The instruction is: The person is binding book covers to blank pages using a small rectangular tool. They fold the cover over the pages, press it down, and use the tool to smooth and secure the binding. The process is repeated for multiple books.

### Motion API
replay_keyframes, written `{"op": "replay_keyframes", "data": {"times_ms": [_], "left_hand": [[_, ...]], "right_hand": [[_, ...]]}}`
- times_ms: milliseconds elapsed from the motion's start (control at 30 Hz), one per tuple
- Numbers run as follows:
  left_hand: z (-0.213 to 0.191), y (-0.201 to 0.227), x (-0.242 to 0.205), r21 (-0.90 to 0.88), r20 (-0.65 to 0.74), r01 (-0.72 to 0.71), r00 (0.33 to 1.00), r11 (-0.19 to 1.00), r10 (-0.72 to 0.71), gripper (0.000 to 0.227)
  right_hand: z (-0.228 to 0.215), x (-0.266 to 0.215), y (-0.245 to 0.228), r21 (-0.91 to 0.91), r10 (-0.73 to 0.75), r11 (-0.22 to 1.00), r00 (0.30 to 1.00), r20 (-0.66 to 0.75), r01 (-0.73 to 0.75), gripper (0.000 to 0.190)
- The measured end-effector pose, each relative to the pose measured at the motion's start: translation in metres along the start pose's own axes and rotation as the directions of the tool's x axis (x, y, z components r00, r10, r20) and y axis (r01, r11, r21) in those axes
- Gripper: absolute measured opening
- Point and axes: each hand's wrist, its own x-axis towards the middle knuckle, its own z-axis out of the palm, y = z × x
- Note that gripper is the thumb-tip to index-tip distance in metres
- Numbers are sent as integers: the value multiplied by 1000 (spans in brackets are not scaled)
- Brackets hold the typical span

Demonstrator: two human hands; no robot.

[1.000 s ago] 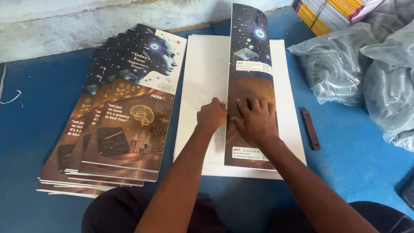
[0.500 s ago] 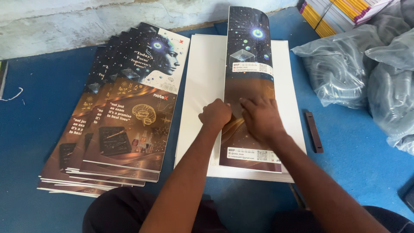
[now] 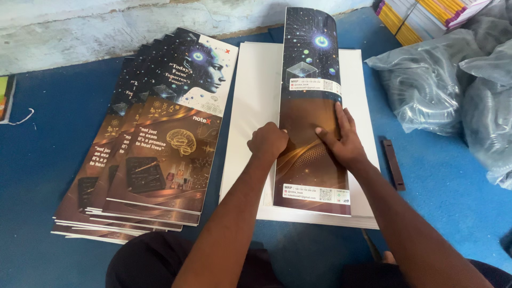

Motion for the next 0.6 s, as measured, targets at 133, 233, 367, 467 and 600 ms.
{"op": "replay_keyframes", "data": {"times_ms": [133,233,367,467,600], "left_hand": [[6,-9,5,-91,-68,-9,998,996,3,35],[15,-15,10,-161,-207,-88,977,983,54,37],[21,-17,18,-206,-248,-99,968,974,46,38],[22,-18,21,-229,-262,-111,964,967,49,36],[20,-17,21,-226,-270,-67,963,972,3,32]], "right_hand": [[8,2,-3,-64,105,992,994,-5,-105,101],[8,3,-6,-53,118,992,993,4,-118,101],[10,4,-5,-78,105,992,994,2,-104,102],[12,6,-3,-110,106,988,994,6,-105,102],[18,8,-2,-202,130,971,992,1,-127,102]]}}
